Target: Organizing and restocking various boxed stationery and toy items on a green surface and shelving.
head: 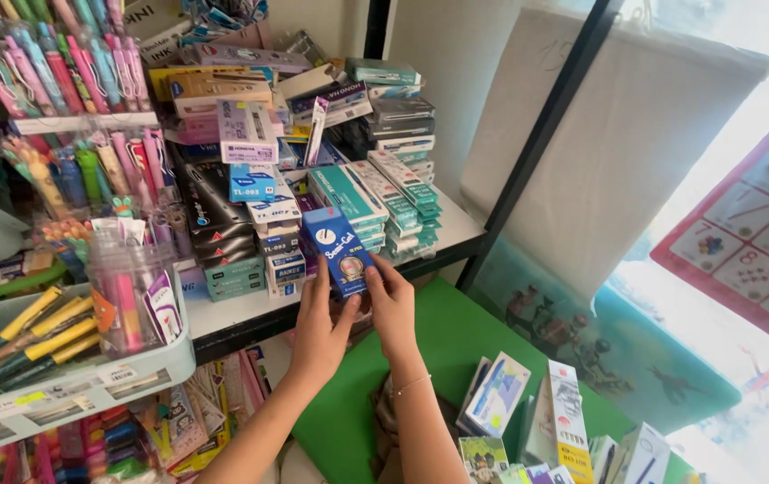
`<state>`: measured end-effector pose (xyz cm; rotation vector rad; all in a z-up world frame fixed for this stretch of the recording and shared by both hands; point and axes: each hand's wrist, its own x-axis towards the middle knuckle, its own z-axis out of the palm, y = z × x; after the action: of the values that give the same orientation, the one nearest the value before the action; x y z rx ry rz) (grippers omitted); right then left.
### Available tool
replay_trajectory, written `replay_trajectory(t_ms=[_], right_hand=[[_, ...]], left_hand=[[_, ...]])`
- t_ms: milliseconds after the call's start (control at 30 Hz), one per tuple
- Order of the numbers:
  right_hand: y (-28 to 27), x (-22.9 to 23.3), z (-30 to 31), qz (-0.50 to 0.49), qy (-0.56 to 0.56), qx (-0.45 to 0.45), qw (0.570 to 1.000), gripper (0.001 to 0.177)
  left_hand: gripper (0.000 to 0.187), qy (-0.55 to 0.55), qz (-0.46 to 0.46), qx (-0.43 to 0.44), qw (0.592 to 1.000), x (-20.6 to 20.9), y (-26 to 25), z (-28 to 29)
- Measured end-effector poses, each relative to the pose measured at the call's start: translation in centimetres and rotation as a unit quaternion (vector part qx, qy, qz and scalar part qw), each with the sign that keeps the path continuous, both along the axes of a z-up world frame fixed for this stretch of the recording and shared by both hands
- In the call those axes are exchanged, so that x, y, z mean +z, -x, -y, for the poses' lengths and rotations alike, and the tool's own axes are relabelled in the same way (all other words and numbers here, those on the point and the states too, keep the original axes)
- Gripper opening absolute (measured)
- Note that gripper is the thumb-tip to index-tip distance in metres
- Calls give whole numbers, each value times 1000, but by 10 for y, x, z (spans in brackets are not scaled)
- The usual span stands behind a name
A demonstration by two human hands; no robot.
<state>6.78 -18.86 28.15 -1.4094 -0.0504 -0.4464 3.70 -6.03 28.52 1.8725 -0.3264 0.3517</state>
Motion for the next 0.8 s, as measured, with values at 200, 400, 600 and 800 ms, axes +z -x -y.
replay_trajectory(t_ms=[200, 400, 600, 800], right_hand=[[-48, -13, -7, -34, 37, 84, 995, 42], [-76, -48, -25, 56, -37, 8, 998, 40], [-79, -31, -42, 33, 63, -81, 994, 40], [-78, -28, -48, 62, 132, -131, 981, 39]], left_hand=[[62, -113, 100, 121, 981, -7, -21, -15], [47, -342, 277, 237, 866, -33, -51, -30], [46, -415, 277, 277, 821, -32, -82, -31], [50, -408, 294, 266, 822, -34, -84, -38]])
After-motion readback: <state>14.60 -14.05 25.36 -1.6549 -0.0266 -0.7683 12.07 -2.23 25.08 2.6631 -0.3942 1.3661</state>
